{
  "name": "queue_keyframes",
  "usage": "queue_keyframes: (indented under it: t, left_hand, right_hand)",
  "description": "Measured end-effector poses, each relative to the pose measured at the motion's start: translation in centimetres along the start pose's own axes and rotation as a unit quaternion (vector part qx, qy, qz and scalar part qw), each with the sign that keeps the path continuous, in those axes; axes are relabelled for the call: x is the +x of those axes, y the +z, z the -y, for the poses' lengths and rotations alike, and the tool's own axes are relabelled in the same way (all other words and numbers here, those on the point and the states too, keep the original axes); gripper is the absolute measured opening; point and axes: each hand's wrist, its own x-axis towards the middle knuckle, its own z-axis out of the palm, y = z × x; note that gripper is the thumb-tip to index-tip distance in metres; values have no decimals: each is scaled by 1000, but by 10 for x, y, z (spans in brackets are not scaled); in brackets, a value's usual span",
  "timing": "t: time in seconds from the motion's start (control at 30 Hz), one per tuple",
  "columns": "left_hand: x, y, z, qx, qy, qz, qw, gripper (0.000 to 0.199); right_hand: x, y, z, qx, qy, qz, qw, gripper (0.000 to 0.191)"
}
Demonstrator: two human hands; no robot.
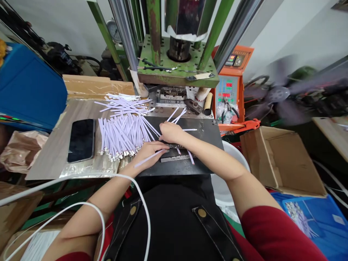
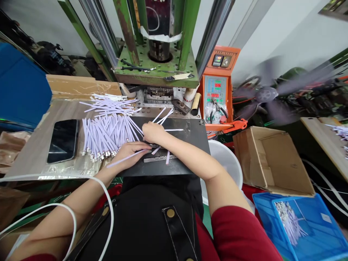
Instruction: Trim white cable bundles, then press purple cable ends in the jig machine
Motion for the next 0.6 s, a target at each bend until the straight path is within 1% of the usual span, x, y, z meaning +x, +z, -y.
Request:
queue_keyframes:
  t: [0.1, 0.17, 0.3, 0.47, 0.53, 0.6]
  left_hand:
    - [2, 4, 2, 14, 37, -4, 999, 24]
    - [3, 4, 1, 22, 42, -10, 999, 24]
    - [4, 6, 2, 51, 49, -14, 997, 21]
    - [4, 9, 5, 113, 76, -19, 991, 20]
    - [3, 9, 4, 107, 67, -18, 992, 21]
    - [3, 9, 4, 93, 45, -10, 995, 22]
  right_hand:
    - [6, 7, -2, -17, -11, 31, 999, 32]
    - [10, 9, -2, -22, -22, 34, 999, 32]
    - [13, 5, 2, -18, -22, 43, 999, 33]
    - [11, -3, 7, -8, 12, 65, 998, 35]
    - [3, -8, 7, -16, 12, 49, 999, 34]
    - [-10, -16, 3, -32, 0, 6, 999, 33]
